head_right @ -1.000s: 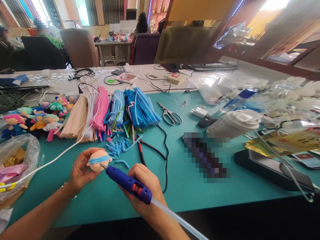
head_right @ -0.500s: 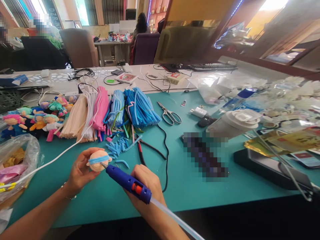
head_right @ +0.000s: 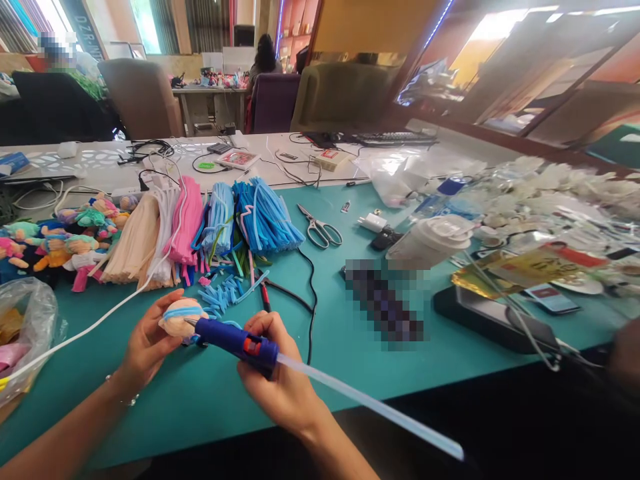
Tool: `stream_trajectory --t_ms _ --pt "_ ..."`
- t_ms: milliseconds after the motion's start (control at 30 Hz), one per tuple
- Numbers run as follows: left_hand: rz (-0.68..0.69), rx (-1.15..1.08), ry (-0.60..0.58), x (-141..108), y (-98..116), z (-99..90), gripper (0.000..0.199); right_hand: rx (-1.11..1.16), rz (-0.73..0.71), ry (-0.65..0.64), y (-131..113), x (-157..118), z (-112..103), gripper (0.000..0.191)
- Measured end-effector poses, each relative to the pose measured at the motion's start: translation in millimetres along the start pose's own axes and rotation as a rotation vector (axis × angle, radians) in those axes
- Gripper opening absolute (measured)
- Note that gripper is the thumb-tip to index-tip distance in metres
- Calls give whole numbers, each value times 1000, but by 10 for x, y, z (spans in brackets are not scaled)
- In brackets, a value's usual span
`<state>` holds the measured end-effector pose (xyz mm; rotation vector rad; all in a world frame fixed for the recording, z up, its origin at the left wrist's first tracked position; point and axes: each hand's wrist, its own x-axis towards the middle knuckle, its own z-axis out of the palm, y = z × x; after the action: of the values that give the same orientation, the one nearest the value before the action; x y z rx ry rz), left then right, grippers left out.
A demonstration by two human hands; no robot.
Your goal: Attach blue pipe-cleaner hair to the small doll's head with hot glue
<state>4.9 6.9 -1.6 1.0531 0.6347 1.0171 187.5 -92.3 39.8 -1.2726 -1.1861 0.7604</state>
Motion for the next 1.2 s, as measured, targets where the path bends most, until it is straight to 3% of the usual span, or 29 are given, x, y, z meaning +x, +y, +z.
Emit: stream_trajectory --t_ms 133,267,500,600,733,900,1067,1200 --pt "-148 -111 -22 71 -24 -56 57 123 153 -16 43 43 -33 22" --pt "-241 -223 -52 141 -32 -87 55 185 284 92 18 84 -58 34" --pt "-342 -282 -77 202 -8 -130 43 243 330 213 78 185 -79 37" --pt "-351 -231 -185 182 41 -132 51 322 328 249 140 198 -83 38" --pt "-378 -107 -394 98 124 -8 60 330 304 268 152 182 -74 39" --pt "-351 -13 -550 -13 101 250 55 288 294 206 154 159 -40 42" --pt "-368 -35 -665 -58 -88 445 51 229 159 196 221 155 -7 42" --pt "-409 -122 -664 -112 -282 565 56 362 210 157 238 110 15 41"
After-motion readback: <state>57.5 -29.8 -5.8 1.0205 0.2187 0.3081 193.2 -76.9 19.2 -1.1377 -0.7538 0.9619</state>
